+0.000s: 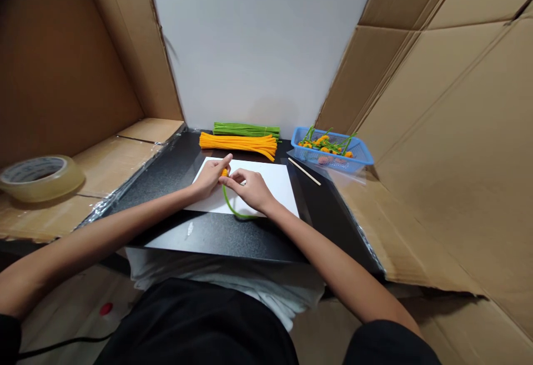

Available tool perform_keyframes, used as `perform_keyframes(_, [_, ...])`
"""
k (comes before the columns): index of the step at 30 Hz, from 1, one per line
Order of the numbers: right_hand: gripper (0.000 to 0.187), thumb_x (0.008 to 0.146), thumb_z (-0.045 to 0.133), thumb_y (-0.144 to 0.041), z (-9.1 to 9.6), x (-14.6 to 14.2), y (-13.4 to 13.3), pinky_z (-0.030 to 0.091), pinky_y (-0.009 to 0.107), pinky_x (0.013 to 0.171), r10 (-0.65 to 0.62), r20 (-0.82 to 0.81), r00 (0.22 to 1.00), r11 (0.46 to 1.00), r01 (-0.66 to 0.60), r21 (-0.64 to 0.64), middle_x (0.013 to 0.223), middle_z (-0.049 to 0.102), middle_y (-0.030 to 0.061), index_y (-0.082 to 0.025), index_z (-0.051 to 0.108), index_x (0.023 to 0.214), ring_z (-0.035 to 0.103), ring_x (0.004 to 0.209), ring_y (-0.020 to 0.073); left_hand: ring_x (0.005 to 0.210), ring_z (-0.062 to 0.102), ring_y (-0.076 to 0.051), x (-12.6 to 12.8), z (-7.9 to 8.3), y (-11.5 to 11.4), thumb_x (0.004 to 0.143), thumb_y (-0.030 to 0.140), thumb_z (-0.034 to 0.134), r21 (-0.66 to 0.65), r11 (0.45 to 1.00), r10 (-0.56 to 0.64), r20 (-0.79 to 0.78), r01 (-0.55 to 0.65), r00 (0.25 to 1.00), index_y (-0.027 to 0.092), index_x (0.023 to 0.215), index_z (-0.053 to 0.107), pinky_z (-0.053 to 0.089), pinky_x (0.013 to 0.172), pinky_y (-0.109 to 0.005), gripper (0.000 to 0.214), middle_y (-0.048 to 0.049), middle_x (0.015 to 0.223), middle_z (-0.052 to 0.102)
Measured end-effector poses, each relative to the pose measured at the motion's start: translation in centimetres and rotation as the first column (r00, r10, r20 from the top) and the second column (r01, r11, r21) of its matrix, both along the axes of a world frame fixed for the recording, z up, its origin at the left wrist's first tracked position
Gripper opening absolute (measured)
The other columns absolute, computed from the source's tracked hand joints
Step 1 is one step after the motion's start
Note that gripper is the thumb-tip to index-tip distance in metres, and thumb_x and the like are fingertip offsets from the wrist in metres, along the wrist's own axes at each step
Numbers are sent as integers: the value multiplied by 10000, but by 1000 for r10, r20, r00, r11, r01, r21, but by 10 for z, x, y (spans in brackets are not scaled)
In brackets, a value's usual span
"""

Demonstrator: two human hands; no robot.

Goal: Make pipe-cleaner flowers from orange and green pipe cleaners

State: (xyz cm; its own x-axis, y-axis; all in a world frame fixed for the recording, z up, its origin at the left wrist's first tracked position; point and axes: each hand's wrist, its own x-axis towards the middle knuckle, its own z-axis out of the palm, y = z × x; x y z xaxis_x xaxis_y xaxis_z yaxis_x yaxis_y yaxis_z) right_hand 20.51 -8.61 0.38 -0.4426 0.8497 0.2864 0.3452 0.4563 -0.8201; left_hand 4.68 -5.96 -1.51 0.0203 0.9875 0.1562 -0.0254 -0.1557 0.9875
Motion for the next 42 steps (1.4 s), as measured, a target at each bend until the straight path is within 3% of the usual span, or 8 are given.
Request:
perform_keyframes(3, [399,748,762,-563,-4,1,3,497,313,756,-8,-52,999,997,4,-73,815,720,45,-183,644,778,657,792,191,467,368,-71,1,1,-2,759,738,646,32,998,-50,-40,51,998,162,534,520,274,496,-233,631,37,478,417])
perform_keyframes(7, [231,754,728,-387,-1,6,5,514,296,720,48,-122,991,986,-66,-151,758,717,37,-177,636,785,687,721,177,470,366,-62,0,11,-11,758,657,714,-43,974,-221,-19,220,975,169,616,499,224,469,-211,552,47,529,430])
perform_keyframes(11, [113,784,641,-279,2,8,5,513,268,668,-15,-125,992,996,3,-90,738,720,36,-169,658,803,668,630,148,499,390,-61,0,16,-15,702,510,830,-73,944,-321,8,321,947,189,778,492,216,470,-181,472,61,581,470])
perform_keyframes(16, [151,822,598,-310,3,10,7,424,230,520,-18,-100,995,997,11,-70,623,619,-13,-170,647,797,529,495,101,484,357,-55,0,9,-12,830,477,718,-68,910,-401,102,408,910,213,868,442,220,477,-169,384,83,611,436])
perform_keyframes(21, [185,840,602,-297,10,15,8,383,238,578,-28,0,1000,997,28,75,603,589,-13,-174,622,702,509,581,111,476,300,-49,-3,10,-9,888,385,619,-68,862,-493,123,503,861,208,841,433,198,477,-170,262,90,628,341])
perform_keyframes(27, [190,804,643,-345,17,21,12,407,258,626,30,-1,1000,998,-30,52,656,634,5,-168,648,735,538,616,129,492,275,-40,-10,21,-11,900,357,613,-124,742,-639,162,658,752,198,821,432,186,499,-164,253,73,662,323])
perform_keyframes(33, [311,779,705,-464,18,24,15,382,259,626,11,36,999,994,-14,104,656,622,1,-164,666,704,494,629,125,506,287,-45,-14,22,-11,869,285,618,-145,691,-689,163,708,706,202,847,448,197,509,-164,190,68,671,334])
perform_keyframes(42, [383,809,701,-533,21,25,11,299,250,560,-21,117,993,990,4,141,564,505,-40,-155,734,758,370,544,96,513,277,-62,-18,23,-11,837,266,640,-105,723,-683,42,683,729,242,911,395,209,520,-171,256,89,656,335])
